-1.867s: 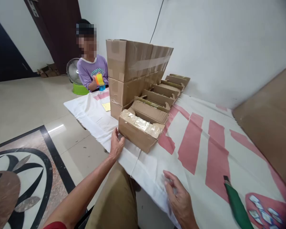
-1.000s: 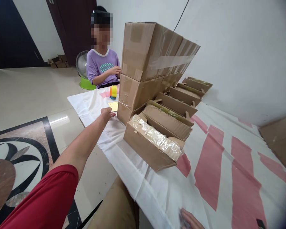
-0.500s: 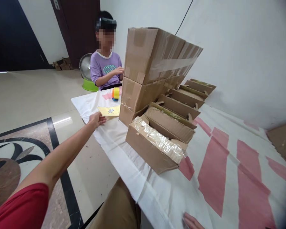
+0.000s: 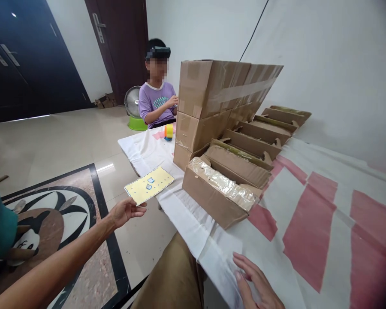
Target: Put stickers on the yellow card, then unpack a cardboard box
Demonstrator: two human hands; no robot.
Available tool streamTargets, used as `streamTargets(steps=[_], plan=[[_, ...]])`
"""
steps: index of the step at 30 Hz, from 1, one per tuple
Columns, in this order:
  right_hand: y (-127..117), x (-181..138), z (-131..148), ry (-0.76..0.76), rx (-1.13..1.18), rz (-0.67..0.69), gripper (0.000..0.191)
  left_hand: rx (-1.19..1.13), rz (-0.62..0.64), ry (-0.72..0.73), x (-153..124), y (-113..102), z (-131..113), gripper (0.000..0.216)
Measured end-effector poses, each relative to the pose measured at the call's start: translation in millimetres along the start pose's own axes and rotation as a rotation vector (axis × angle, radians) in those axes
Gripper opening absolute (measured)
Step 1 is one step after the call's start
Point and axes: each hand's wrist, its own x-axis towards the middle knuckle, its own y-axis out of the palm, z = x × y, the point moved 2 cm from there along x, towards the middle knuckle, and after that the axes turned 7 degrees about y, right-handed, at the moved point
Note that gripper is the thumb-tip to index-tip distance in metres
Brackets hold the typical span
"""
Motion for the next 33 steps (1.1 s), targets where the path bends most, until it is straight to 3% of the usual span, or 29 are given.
streamTargets(steps=[4, 9, 13, 17, 21, 25, 29, 33], plan=[[35.3, 34.9, 40.9, -0.029, 0.085, 0.118, 0.029, -0.121, 0.129, 0.097, 1.1, 1.7, 5.6, 0.068], [74.4, 67.2, 68.6, 0.039, 0.18, 0.273, 0.029, -0.096, 0.027, 0.131, 17.5, 8.7, 8.5, 0.074], [95.0, 81.0, 74.4, 0.197, 0.316, 0.36, 0.034, -0.095, 0.033, 0.085, 15.5, -3.4, 13.0, 0.081], [109.2, 90.6, 76.8, 0.461, 0.494, 0.444, 0.052, -0.11, 0.062, 0.011, 1.8, -27.6, 19.7, 0.082], [107.9, 90.9, 89.5, 0.617, 0.646, 0.503, 0.068, -0.079, 0.152, -0.053, -22.4, -45.2, 25.4, 0.077], [99.7, 80.0, 100.8, 0.677, 0.727, 0.571, 0.068, 0.001, 0.277, -0.113, -49.9, -46.1, 30.4, 0.053], [87.3, 62.8, 94.2, 0.63, 0.747, 0.515, 0.052, 0.113, 0.405, -0.211, -70.8, -28.1, 45.9, 0.05], [50.3, 34.9, 68.6, 0.614, 0.691, 0.365, 0.032, 0.311, 0.535, -0.276, -88.0, 1.9, 69.3, 0.054]])
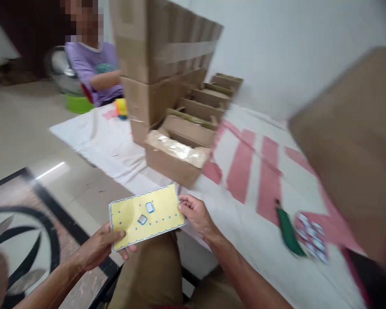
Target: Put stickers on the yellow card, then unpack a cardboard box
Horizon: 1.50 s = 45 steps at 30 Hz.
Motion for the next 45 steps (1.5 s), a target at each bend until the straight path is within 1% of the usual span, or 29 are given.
streamTargets(steps=[3, 6, 9, 12, 14, 16, 18, 20, 22, 23, 26, 29, 31, 34, 39, 41, 42, 45], plan=[[-46.5, -35.3, -11.3, -0.018, 0.011, -0.138, 0.027, 0.18, 0.071, -0.075, 13.3, 34.9, 3.1, 0.049], [-95.3, -75.0, -23.5, -0.044, 0.012, -0.293, 0.027, 0.316, 0.12, -0.129, 32.5, 80.0, 0.6, 0.054], [-139.6, -109.0, -37.8, -0.073, 0.0, -0.453, 0.029, 0.381, 0.177, -0.114, 53.4, 131.6, -1.0, 0.065], [-175.2, -132.7, -52.1, -0.095, -0.033, -0.603, 0.028, 0.439, 0.242, -0.049, 73.3, 180.8, 1.1, 0.066], [-191.1, -144.8, -60.6, -0.1, -0.063, -0.686, 0.028, 0.491, 0.255, -0.027, 84.1, 210.2, 3.7, 0.064], [-200.2, -156.6, -68.1, -0.099, -0.093, -0.75, 0.029, 0.535, 0.258, -0.038, 91.6, 236.9, 6.7, 0.061], [-204.7, -170.2, -74.9, -0.093, -0.126, -0.797, 0.032, 0.559, 0.248, -0.046, 96.3, 259.6, 10.0, 0.057], [-209.8, -186.4, -80.9, -0.079, -0.173, -0.83, 0.033, 0.564, 0.248, -0.046, 99.0, 276.9, 14.4, 0.055], [-221.8, -204.1, -84.9, -0.058, -0.248, -0.878, 0.033, 0.56, 0.254, -0.036, 101.3, 287.3, 19.7, 0.053], [-231.6, -212.5, -85.8, -0.045, -0.291, -0.91, 0.032, 0.557, 0.261, -0.032, 102.6, 290.0, 22.7, 0.053], [-273.4, -228.6, -83.8, 0.007, -0.417, -1.005, 0.031, 0.551, 0.277, -0.028, 106.9, 289.9, 31.8, 0.053], [-316.2, -225.2, -77.9, 0.071, -0.524, -1.033, 0.025, 0.543, 0.287, -0.025, 110.0, 283.9, 38.6, 0.055], [-335.3, -215.0, -74.5, 0.111, -0.585, -1.026, 0.021, 0.532, 0.283, -0.017, 110.7, 280.1, 40.9, 0.058], [-348.6, -196.3, -72.1, 0.166, -0.653, -1.013, 0.017, 0.521, 0.267, -0.008, 110.3, 277.1, 42.0, 0.061], [-358.0, -171.8, -71.6, 0.204, -0.657, -0.999, 0.011, 0.559, 0.289, -0.025, 112.5, 276.7, 43.0, 0.06], [-362.4, -167.9, -70.8, 0.184, -0.625, -0.974, 0.003, 0.565, 0.292, -0.025, 113.2, 277.3, 43.0, 0.059], [-364.4, -167.9, -70.1, 0.168, -0.605, -0.961, 0.003, 0.562, 0.293, -0.024, 113.0, 278.0, 42.8, 0.058], [-365.2, -176.0, -65.0, 0.105, -0.537, -0.932, 0.011, 0.546, 0.272, -0.023, 110.7, 281.6, 41.1, 0.055]])
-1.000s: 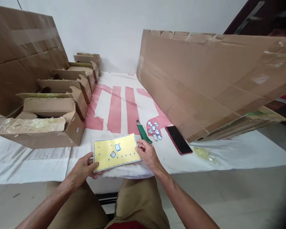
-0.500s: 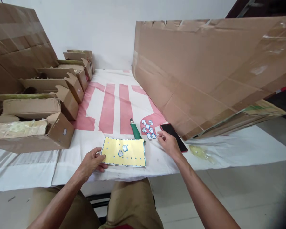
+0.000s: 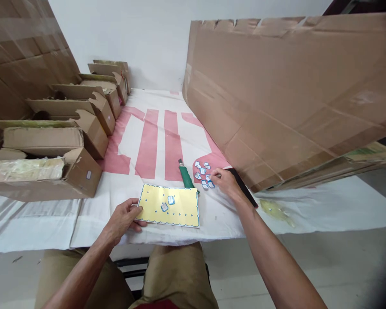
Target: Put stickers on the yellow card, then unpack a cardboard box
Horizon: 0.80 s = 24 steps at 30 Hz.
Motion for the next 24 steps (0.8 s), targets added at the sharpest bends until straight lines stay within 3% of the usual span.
streamTargets(steps=[5, 8, 11, 15, 19, 24], plan=[[-7.2, -33.7, 22.5, -0.1, 0.144, 0.106, 0.019, -0.019, -0.056, -0.018, -2.6, 4.6, -7.0, 0.047], [10.5, -62.3, 45.9, -0.171, 0.157, 0.256, 0.02, -0.032, -0.057, -0.012, -3.7, 5.8, -9.3, 0.043], [40.3, -87.7, 64.8, -0.255, -0.088, 0.384, 0.018, -0.027, -0.07, -0.006, -5.3, 6.5, -10.9, 0.041], [63.7, -104.2, 72.5, -0.281, -0.318, 0.382, 0.027, -0.01, -0.084, 0.0, -6.8, 7.5, -12.0, 0.039], [61.3, -104.5, 70.0, -0.239, -0.4, 0.36, 0.049, 0.002, -0.101, 0.014, -6.6, 8.1, -11.1, 0.038], [57.5, -101.1, 70.0, -0.212, -0.423, 0.348, 0.043, 0.008, -0.107, 0.016, -6.8, 8.8, -10.8, 0.037]])
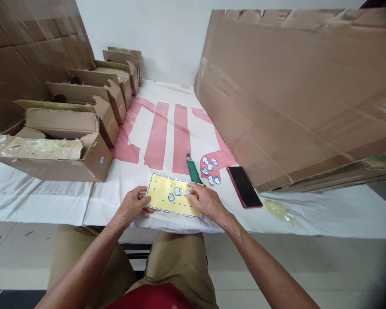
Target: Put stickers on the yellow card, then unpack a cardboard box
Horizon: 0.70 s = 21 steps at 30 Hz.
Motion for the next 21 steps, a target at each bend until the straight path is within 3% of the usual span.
streamTargets(steps=[11, 17, 21], plan=[[-3.7, -2.0, -1.1, -0.07, 0.076, -0.025, 0.04, -0.012, -0.005, 0.012, -0.1, 0.4, 1.0, 0.035], [-34.1, 2.8, -55.1, 0.018, 0.123, -0.237, 0.026, -0.008, 0.005, 0.017, -1.0, -0.6, 2.2, 0.038], [-52.8, 23.3, -94.8, 0.09, 0.098, -0.274, 0.025, -0.012, -0.023, 0.003, -1.9, 1.1, 0.5, 0.038]])
